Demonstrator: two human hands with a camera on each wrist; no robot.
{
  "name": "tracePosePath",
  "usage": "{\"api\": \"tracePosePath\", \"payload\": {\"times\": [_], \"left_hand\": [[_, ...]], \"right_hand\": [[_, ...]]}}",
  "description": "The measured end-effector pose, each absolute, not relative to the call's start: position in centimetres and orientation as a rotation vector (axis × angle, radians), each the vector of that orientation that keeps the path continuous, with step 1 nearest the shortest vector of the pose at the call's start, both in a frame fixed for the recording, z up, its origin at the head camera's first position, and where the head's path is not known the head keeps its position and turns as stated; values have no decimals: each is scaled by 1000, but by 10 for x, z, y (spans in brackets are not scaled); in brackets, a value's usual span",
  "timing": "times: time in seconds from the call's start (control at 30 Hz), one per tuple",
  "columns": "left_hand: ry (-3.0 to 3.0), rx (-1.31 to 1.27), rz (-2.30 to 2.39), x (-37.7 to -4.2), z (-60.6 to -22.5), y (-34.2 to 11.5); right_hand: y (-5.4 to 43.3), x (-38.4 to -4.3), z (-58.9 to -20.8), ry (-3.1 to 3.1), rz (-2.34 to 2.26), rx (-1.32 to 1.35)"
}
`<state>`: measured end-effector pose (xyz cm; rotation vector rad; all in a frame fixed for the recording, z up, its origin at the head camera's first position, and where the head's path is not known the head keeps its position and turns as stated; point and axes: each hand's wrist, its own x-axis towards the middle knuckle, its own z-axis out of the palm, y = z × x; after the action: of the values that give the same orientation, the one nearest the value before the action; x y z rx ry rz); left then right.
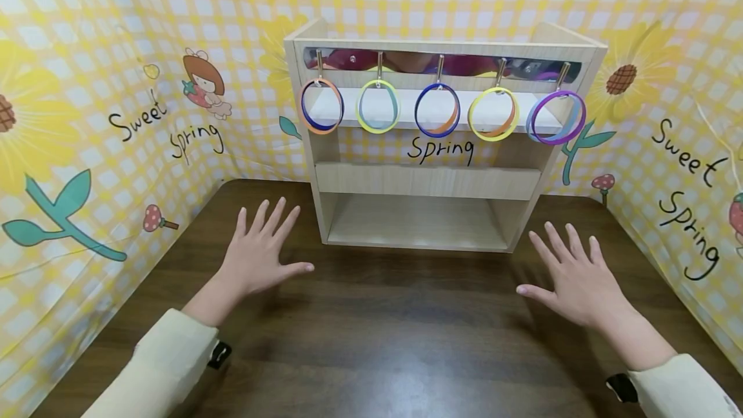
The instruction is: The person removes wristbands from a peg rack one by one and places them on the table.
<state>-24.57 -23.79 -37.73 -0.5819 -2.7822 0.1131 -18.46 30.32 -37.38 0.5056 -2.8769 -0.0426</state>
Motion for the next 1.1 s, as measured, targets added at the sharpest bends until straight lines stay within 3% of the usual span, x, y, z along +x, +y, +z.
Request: {"api": "tracePosePath", "payload": {"times": [0.63, 1.1], "left_hand": [[-2764, -540, -304, -264, -350, -226], [-2412, -486, -1300, -297, -328, -204]], "right_hand": [[295, -183, -345, -2760, 87, 572], [289, -196, -318, -2245, 421, 635]]}}
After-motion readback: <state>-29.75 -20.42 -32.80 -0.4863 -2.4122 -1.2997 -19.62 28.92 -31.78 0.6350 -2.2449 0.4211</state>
